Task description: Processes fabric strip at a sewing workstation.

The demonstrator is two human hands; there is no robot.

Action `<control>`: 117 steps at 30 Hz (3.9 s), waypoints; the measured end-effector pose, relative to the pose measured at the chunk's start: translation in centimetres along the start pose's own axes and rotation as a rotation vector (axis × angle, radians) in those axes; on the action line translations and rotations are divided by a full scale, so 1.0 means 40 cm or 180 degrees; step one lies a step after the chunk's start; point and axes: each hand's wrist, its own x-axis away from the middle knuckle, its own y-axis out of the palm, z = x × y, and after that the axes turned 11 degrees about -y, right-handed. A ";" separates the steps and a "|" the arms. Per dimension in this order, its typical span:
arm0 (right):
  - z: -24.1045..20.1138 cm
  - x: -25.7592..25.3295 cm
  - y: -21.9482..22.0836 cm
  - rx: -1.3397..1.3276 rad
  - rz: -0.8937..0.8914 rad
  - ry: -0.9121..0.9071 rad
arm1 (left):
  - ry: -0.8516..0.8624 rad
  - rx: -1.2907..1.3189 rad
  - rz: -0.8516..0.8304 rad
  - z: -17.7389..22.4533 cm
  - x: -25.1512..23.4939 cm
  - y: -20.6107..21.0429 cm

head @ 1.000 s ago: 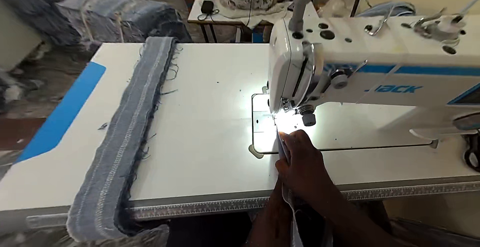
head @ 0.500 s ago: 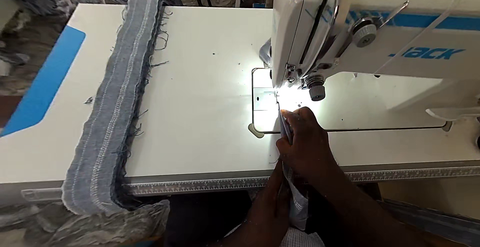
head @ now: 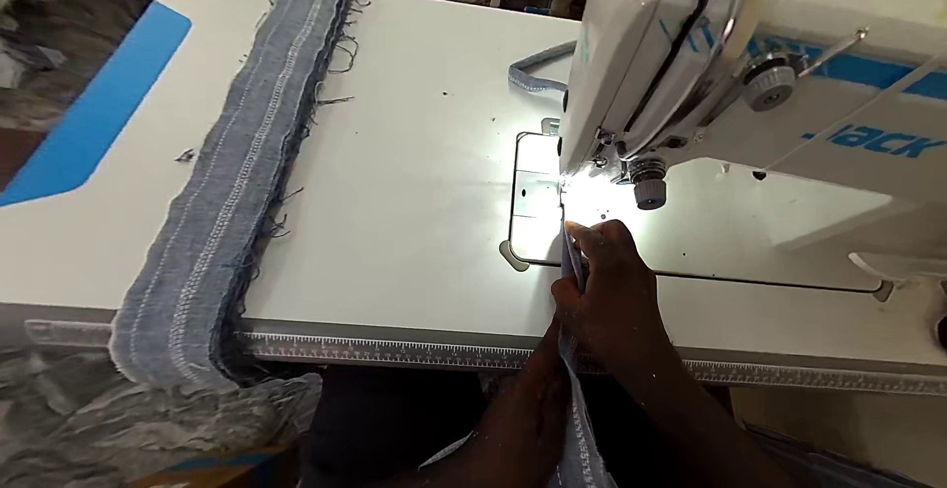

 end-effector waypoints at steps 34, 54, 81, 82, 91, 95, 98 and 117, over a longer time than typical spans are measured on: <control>0.038 0.054 -0.052 -0.0637 0.0063 0.0126 | 0.0406 -0.1565 0.0613 0.161 -0.118 -0.214; 0.005 0.143 -0.100 -0.3353 0.0387 0.1343 | -0.0815 0.1302 0.0116 0.194 -0.086 -0.108; 0.058 0.110 -0.062 -0.0431 0.1113 -0.1289 | 0.2752 -0.2607 0.1364 0.151 -0.091 -0.156; 0.056 0.112 -0.061 -0.0467 0.1119 -0.1268 | 0.2873 -0.2689 0.1366 0.157 -0.094 -0.159; 0.116 -0.010 -0.038 -0.0133 0.0461 -0.0727 | 0.2272 -0.2656 0.0759 0.075 -0.122 -0.128; 0.133 -0.074 0.025 0.0366 0.0417 -0.0748 | 0.2418 -0.3350 0.0930 0.047 -0.102 -0.152; 0.128 -0.076 0.033 0.0528 0.0405 -0.0767 | 0.2330 -0.3499 0.0909 0.067 -0.131 -0.170; 0.181 -0.104 0.037 0.0676 0.0248 -0.1188 | 0.2565 -0.3670 0.1251 0.170 -0.319 -0.282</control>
